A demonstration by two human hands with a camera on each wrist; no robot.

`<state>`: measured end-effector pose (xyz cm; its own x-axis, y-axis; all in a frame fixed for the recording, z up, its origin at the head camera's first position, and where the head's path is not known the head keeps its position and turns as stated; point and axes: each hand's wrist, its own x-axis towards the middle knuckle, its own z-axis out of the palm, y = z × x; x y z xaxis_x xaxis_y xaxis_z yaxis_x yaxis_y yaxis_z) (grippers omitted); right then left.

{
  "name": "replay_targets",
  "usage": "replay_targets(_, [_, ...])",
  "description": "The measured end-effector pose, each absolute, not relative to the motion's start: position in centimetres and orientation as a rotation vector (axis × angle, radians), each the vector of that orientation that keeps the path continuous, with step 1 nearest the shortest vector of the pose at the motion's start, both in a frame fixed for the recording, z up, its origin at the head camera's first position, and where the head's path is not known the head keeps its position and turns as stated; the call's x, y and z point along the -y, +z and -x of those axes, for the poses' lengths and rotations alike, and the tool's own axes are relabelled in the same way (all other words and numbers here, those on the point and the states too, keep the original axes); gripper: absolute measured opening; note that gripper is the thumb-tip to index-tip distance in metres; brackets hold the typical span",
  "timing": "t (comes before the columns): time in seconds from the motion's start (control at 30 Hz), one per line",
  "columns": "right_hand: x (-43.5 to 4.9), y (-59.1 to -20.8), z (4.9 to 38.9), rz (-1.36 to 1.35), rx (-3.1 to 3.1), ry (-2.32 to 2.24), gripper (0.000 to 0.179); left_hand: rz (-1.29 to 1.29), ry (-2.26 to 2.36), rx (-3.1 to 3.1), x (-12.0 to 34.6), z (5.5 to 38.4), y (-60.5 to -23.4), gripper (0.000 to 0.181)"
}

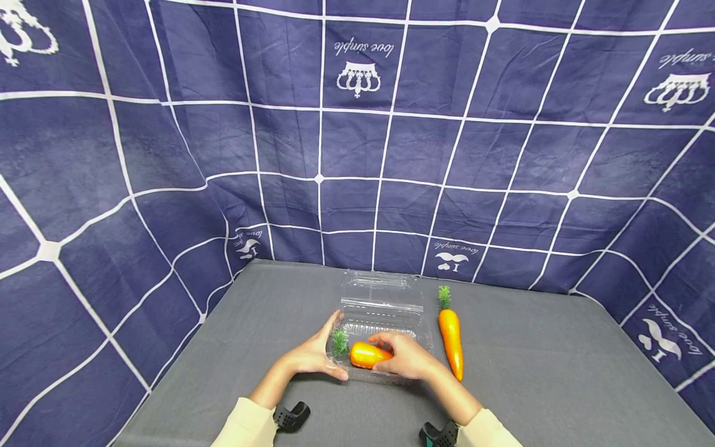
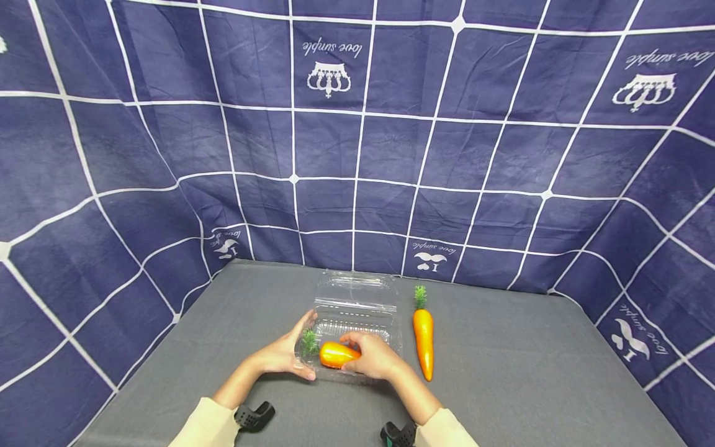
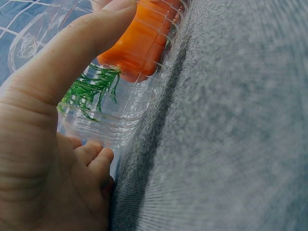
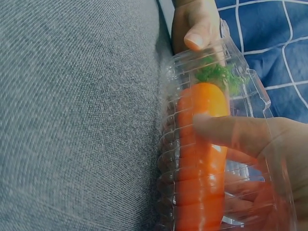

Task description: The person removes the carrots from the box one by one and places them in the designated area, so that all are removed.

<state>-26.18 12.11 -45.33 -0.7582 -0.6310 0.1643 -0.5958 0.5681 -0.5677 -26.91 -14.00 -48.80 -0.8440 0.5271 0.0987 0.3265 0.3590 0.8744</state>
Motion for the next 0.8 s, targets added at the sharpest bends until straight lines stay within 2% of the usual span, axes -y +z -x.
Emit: replay_targets(0.8, [-11.95,-45.26,25.96,1.007,-2.717,-1.001,0.046,-0.793,1.489,-2.426,13.89,27.02,-48.91,0.134])
